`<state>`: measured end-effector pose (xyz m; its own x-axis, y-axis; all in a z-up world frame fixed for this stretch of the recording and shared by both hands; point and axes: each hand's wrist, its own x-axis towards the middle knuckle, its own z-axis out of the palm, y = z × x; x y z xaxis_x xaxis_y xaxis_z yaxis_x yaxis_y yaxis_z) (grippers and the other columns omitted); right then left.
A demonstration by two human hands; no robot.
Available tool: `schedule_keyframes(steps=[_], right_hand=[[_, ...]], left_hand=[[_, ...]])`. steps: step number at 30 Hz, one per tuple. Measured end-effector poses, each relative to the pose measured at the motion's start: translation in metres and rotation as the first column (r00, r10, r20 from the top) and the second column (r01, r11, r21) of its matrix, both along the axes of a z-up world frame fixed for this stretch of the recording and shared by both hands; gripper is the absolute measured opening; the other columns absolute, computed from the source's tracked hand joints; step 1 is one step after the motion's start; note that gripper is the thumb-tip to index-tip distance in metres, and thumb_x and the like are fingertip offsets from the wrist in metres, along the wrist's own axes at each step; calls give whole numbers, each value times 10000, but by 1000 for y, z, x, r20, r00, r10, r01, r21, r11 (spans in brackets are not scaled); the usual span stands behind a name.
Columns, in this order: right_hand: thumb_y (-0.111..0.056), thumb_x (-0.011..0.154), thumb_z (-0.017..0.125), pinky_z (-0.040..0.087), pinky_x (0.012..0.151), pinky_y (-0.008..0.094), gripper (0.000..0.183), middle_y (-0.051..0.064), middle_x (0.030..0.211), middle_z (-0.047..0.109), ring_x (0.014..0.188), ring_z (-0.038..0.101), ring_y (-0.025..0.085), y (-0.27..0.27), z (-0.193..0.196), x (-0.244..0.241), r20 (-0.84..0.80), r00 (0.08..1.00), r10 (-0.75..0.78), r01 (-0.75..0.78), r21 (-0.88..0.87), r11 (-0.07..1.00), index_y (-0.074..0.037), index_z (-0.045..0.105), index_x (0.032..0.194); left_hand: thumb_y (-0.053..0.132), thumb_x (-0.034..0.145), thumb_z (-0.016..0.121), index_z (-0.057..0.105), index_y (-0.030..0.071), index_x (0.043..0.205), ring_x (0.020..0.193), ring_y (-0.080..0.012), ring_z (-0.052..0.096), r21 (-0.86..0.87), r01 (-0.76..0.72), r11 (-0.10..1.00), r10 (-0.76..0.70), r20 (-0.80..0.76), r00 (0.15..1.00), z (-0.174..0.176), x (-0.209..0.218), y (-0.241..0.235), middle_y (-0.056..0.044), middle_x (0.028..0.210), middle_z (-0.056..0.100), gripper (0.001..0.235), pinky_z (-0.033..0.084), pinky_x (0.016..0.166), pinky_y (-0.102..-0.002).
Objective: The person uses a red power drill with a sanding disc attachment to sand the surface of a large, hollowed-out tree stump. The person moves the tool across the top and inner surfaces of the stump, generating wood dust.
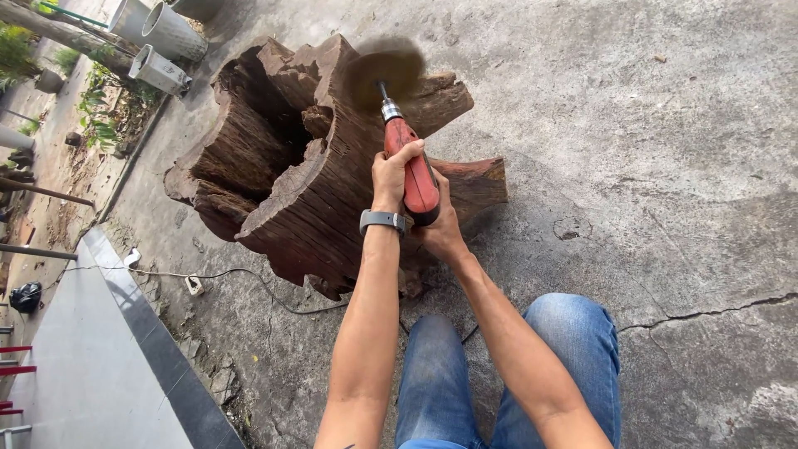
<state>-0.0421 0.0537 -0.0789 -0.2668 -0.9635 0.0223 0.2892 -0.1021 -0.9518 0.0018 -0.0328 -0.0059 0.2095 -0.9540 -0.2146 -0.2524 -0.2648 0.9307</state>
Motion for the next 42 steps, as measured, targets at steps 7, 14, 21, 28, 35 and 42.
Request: schedule_keyframes(steps=[7, 14, 21, 28, 35, 42], right_hand=[[-32, 558, 685, 489, 797, 397, 1050, 192, 954, 716, 951, 722, 372, -5, -5, -6, 28, 999, -15, 15, -6, 1000, -303, 372, 1524], [-36, 562, 687, 489, 770, 410, 1059, 218, 936, 713, 944, 718, 405, -4, -3, -12, 2, 1000, 10, -10, -10, 1000, -312, 367, 1534], [-48, 559, 697, 499, 777, 415, 1060, 201, 954, 717, 955, 722, 395, -16, -3, -3, 5, 1000, -3, 3, -11, 1000, -337, 375, 1527], [-29, 547, 695, 477, 714, 346, 1030, 146, 869, 704, 850, 708, 290, -27, 6, 3, 77, 997, -7, 10, -38, 999, -320, 419, 1495], [-20, 566, 686, 489, 715, 374, 1033, 190, 881, 702, 857, 712, 334, -31, 15, 15, 62, 998, -34, 38, -70, 997, -286, 376, 1514], [13, 577, 675, 510, 733, 518, 1073, 277, 948, 712, 911, 715, 482, -33, 22, 32, -67, 994, -91, 82, -121, 989, -243, 317, 1555]], left_hand=[[381, 558, 914, 589, 13, 1028, 831, -205, 616, -2, 15, 1000, -15, -45, 999, -9, -7, -8, -117, 846, 588, 680, 480, 706, -316], [337, 589, 923, 553, 17, 1032, 754, -215, 640, -7, 11, 1000, -12, -131, 991, -17, 1, -17, -121, 810, 574, 660, 494, 650, -322], [332, 585, 926, 547, 31, 1011, 741, -195, 627, -16, 18, 1000, -20, -120, 993, -12, 6, -29, -100, 791, 566, 645, 483, 636, -301], [357, 569, 925, 575, 21, 1001, 780, -184, 614, -2, 33, 999, -33, -13, 999, 6, 9, -35, -103, 807, 560, 650, 478, 677, -309], [310, 586, 934, 558, 23, 1006, 756, -207, 631, -21, 67, 998, -69, -114, 991, 11, 20, -44, -109, 791, 567, 632, 494, 674, -328], [148, 741, 860, 577, 24, 980, 702, -260, 708, -21, 179, 984, -169, -443, 880, 3, 50, -61, -132, 783, 622, 391, 574, 658, -349]])
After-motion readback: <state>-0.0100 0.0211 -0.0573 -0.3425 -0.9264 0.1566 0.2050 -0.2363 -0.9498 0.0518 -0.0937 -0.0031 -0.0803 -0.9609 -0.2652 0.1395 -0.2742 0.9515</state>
